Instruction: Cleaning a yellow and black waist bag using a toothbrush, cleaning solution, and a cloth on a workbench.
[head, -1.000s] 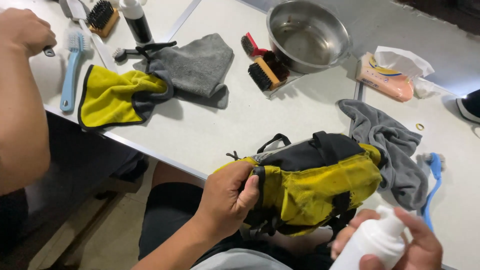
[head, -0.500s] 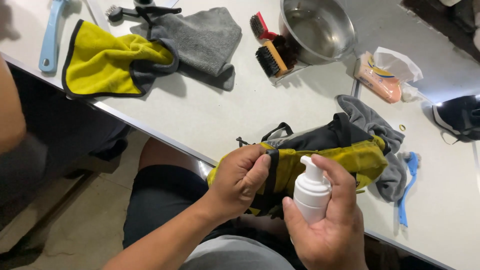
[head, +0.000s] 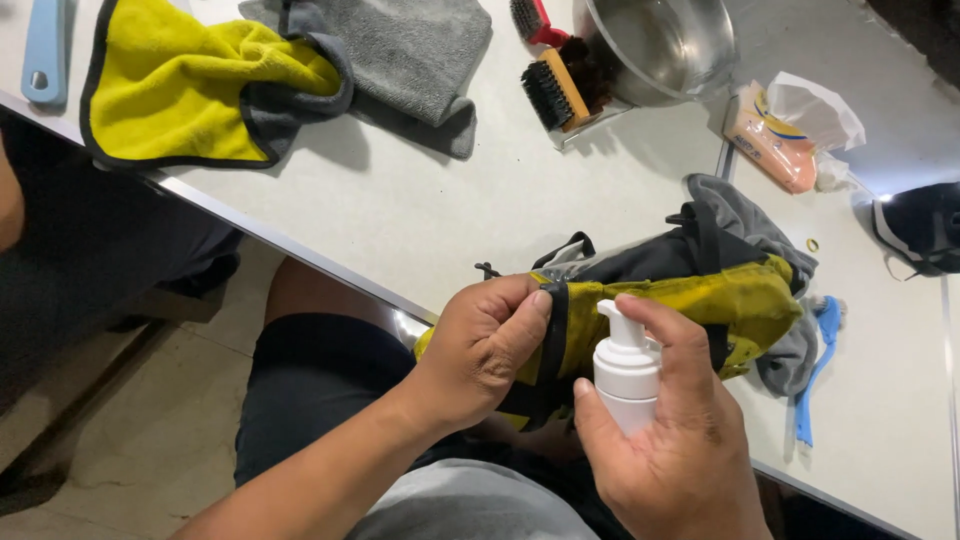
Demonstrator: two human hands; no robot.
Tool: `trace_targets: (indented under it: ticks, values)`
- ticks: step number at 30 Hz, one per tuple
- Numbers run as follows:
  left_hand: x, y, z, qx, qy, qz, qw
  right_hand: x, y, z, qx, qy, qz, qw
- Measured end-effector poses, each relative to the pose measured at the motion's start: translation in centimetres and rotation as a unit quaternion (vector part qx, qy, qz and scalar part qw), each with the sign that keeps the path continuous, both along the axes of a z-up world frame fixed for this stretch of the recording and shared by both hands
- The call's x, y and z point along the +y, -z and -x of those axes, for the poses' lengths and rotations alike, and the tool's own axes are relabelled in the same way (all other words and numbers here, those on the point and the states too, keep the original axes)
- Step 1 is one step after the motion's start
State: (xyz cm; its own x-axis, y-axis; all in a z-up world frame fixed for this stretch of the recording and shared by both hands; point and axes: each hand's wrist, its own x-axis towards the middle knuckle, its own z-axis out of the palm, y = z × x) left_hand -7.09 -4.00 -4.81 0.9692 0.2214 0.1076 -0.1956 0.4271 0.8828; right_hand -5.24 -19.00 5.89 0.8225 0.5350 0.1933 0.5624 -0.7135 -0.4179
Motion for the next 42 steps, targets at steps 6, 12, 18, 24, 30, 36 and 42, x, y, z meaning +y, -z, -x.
trace_targets:
  ticks: [6, 12, 18, 24, 30, 36, 42]
  values:
    - [0.1, 0.2, 0.1, 0.009, 0.000, -0.018, 1.000, 0.2, 0.3, -0.4, 0.036, 0.036, 0.022, 0.998]
    - [0.4, 0.0, 0.1, 0.011, -0.007, -0.027, 1.000, -0.9, 1.4, 0.1, 0.038, 0.013, -0.075, 0.996]
    - [0.1, 0.8, -0.4, 0.083, -0.025, -0.069, 0.994, -6.2, 0.1, -0.4, 0.107, 0.056, -0.440, 0.890]
    - [1.0, 1.4, 0.2, 0.173, -0.061, -0.095, 0.978, -23.7, 1.3, -12.0, -0.125, 0.244, -0.380, 0.883]
    - [0.9, 0.6, -0.3, 0.222, -0.096, 0.005, 0.970, -31.8, 7.3, -16.7, -0.129, 0.488, -0.251, 0.826]
    - [-0.1, -0.7, -0.8, 0.256, -0.141, 0.031, 0.956, -32.1, 9.3, -17.5, -0.120, 0.487, -0.224, 0.835]
    - [-0.2, 2.7, -0.9, 0.243, -0.190, -0.047, 0.950, -32.4, 13.9, -14.0, -0.373, 0.317, -0.062, 0.870]
